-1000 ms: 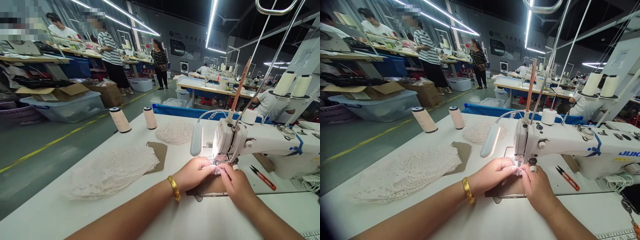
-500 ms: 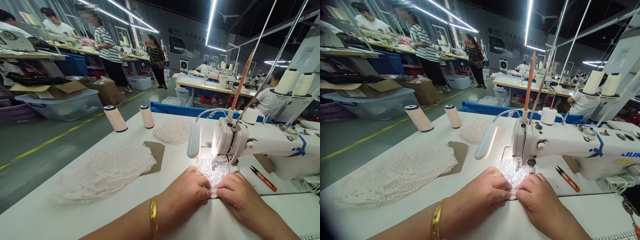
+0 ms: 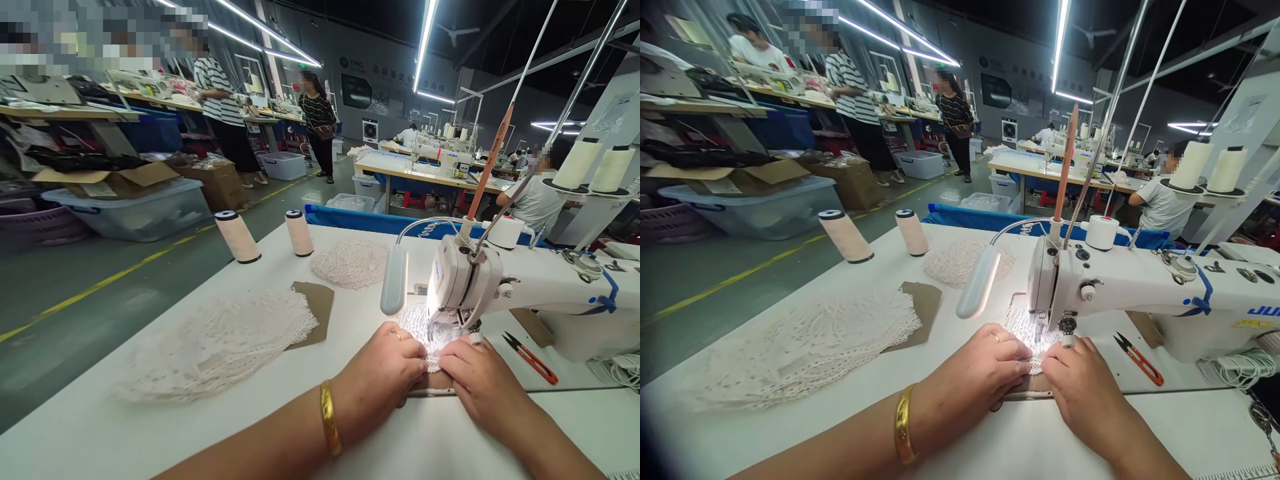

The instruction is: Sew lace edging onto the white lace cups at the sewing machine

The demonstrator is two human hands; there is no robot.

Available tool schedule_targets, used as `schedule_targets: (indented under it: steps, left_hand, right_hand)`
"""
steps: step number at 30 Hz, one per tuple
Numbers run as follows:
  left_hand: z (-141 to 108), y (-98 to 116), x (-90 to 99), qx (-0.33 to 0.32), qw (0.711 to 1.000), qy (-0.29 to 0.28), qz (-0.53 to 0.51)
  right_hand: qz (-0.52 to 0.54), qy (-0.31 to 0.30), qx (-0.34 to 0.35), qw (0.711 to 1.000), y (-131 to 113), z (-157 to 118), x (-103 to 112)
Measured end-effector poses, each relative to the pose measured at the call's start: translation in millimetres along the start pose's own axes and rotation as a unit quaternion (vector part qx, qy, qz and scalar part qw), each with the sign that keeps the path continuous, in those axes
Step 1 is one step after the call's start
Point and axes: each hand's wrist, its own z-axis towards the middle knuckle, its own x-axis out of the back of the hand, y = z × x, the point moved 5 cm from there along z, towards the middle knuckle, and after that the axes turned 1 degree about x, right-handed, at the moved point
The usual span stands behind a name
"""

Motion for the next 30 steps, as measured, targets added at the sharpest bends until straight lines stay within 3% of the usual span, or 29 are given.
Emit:
schedule_targets:
  steps: [6, 30]
  left_hand:
    - [-2, 0, -3.5, -0.031, 0.999, -0.012, -0.008]
    - [12, -24, -8.3, 0.01, 0.999, -0.005, 0.046]
  right_hand:
    - [-0.014, 0.003, -0.001, 1.0, 1, 1, -2]
    - [-0.069, -0.03, -0.092, 0.993, 18, 5, -13]
